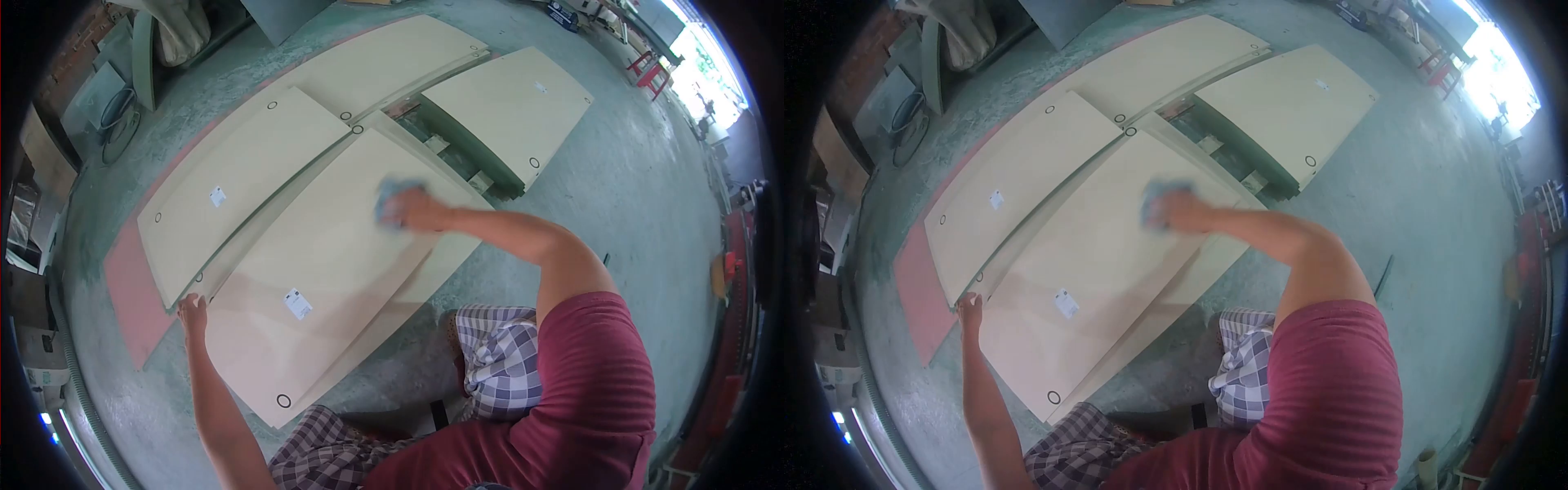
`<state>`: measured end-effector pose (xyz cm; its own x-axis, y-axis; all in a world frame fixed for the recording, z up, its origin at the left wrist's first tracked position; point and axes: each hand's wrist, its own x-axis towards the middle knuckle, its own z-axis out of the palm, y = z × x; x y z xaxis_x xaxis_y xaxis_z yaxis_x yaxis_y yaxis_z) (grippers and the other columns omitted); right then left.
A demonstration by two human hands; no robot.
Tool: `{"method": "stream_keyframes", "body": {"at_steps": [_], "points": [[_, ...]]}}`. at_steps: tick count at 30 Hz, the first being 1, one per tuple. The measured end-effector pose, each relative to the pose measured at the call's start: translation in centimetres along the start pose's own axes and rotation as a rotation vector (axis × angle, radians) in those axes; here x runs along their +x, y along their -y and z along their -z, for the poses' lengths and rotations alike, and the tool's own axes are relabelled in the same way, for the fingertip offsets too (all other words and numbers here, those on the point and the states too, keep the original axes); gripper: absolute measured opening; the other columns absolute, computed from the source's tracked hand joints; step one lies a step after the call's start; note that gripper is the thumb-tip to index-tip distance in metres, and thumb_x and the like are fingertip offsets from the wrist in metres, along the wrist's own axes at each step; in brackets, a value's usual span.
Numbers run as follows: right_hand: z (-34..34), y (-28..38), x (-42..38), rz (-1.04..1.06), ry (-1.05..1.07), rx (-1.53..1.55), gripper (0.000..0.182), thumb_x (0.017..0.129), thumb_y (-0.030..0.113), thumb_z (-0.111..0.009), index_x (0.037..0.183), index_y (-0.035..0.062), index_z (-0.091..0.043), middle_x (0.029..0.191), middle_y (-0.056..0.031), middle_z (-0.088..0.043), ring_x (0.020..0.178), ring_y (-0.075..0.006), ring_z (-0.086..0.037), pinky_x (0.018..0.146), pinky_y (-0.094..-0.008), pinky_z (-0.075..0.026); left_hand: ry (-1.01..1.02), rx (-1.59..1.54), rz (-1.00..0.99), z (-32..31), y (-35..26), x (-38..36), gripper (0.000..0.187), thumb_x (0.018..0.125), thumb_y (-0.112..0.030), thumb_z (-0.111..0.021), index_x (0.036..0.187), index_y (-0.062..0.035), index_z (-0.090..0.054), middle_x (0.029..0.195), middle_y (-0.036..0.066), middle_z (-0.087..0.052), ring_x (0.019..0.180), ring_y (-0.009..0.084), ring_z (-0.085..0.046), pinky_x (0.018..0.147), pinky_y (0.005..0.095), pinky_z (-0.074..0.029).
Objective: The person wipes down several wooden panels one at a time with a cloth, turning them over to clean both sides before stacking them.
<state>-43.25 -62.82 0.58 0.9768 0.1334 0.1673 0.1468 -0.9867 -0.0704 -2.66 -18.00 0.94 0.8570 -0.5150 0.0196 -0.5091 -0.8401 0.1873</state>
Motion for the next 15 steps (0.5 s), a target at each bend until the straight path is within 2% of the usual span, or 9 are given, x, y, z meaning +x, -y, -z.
{"method": "stream_keyframes", "body": {"at_steps": [3, 4, 6, 8, 9, 10, 11, 13, 15], "points": [[3.1, -5.2, -0.4, -0.967, 0.119, -0.143, 0.04, 0.079, 0.017, -0.049, 0.118, 0.0212, -0.051, 0.114, -0.0102, -0.049, 0.103, -0.0327, -0.049, 0.079, -0.0441, -0.045, -0.009, 0.004, -0.045, -1.0, 0.8, 0.6, 0.028, 0.081, -0.025, -0.057, 0.1, -0.0051, -0.06, 0.102, 0.015, -0.057, 0.106, 0.0288, -0.047, 0.092, 0.0403, -0.032], [3.4, -4.7, 0.1, -0.964, 0.124, -0.133, 0.04, 0.079, 0.017, -0.049, 0.118, 0.0212, -0.051, 0.114, -0.0102, -0.049, 0.103, -0.0327, -0.049, 0.079, -0.0441, -0.045, -0.002, 0.011, -0.006, -1.3, 1.0, 0.7, 0.028, 0.08, -0.026, -0.057, 0.1, -0.0054, -0.06, 0.101, 0.015, -0.057, 0.106, 0.0284, -0.046, 0.091, 0.0402, -0.033], [3.0, -3.3, 1.6, -0.854, -0.161, -0.132, 0.041, 0.079, 0.017, -0.048, 0.12, 0.0201, -0.05, 0.116, -0.0131, -0.047, 0.106, -0.0351, -0.047, 0.081, -0.0452, -0.044, 0.015, 0.02, 0.041, -1.8, 1.8, 0.3, 0.028, 0.08, -0.026, -0.057, 0.1, -0.0057, -0.06, 0.101, 0.015, -0.057, 0.106, 0.0281, -0.046, 0.091, 0.0402, -0.033], [-1.4, 1.6, 3.6, -0.835, -0.08, 0.078, 0.04, 0.08, 0.017, -0.047, 0.119, 0.0199, -0.051, 0.118, -0.0133, -0.046, 0.108, -0.0349, -0.047, 0.087, -0.0467, -0.041, 0.039, 0.071, 0.026, -1.9, 1.8, 0.0, 0.029, 0.08, -0.027, -0.057, 0.099, -0.0056, -0.06, 0.102, 0.016, -0.056, 0.106, 0.0297, -0.046, 0.091, 0.0404, -0.034], [-3.5, 5.5, 3.9, -0.562, -0.049, -0.15, 0.038, 0.081, 0.016, -0.045, 0.118, 0.0205, -0.051, 0.12, -0.0116, -0.046, 0.111, -0.0335, -0.044, 0.091, -0.0481, -0.037, 0.042, 0.069, 0.026, -2.3, 2.3, 0.3, 0.029, 0.08, -0.027, -0.057, 0.099, -0.0056, -0.06, 0.102, 0.016, -0.056, 0.106, 0.0297, -0.046, 0.091, 0.0404, -0.034], [-3.8, 9.2, 4.8, -0.367, 0.057, 0.011, 0.033, 0.082, 0.018, -0.046, 0.114, 0.0172, -0.053, 0.118, -0.0096, -0.047, 0.112, -0.032, -0.043, 0.09, -0.0503, -0.035, 0.095, 0.083, 0.037, -2.9, 3.3, 0.9, 0.031, 0.081, -0.027, -0.057, 0.103, -0.0058, -0.059, 0.107, 0.017, -0.053, 0.107, 0.0313, -0.045, 0.091, 0.0413, -0.034], [-4.3, 12.5, 4.9, -0.089, -0.099, 0.321, 0.023, 0.083, 0.02, -0.046, 0.102, 0.0157, -0.056, 0.111, -0.0095, -0.048, 0.106, -0.03, -0.046, 0.084, -0.0472, -0.039, 0.149, 0.101, 0.048, -3.1, 4.1, 1.2, 0.033, 0.081, -0.028, -0.056, 0.106, -0.006, -0.058, 0.113, 0.019, -0.05, 0.107, 0.0328, -0.045, 0.091, 0.0421, -0.035], [-1.3, 16.7, 4.7, 0.536, -0.012, 0.328, 0.021, 0.082, 0.017, -0.046, 0.101, 0.0172, -0.056, 0.106, -0.0073, -0.05, 0.102, -0.0261, -0.048, 0.082, -0.0407, -0.042, 0.128, 0.096, 0.096, -2.1, 1.9, 0.3, 0.038, 0.083, -0.029, -0.055, 0.113, -0.0063, -0.053, 0.12, 0.019, -0.044, 0.11, 0.0351, -0.042, 0.092, 0.0435, -0.035], [-1.3, 14.4, 5.1, 0.441, -0.04, 0.426, 0.022, 0.082, 0.015, -0.045, 0.101, 0.0176, -0.056, 0.105, -0.007, -0.051, 0.101, -0.0253, -0.049, 0.08, -0.0381, -0.042, 0.113, 0.089, 0.147, -0.8, -0.8, -1.2, 0.044, 0.084, -0.031, -0.054, 0.12, -0.0066, -0.048, 0.127, 0.02, -0.038, 0.113, 0.0374, -0.04, 0.094, 0.0448, -0.034]]}}
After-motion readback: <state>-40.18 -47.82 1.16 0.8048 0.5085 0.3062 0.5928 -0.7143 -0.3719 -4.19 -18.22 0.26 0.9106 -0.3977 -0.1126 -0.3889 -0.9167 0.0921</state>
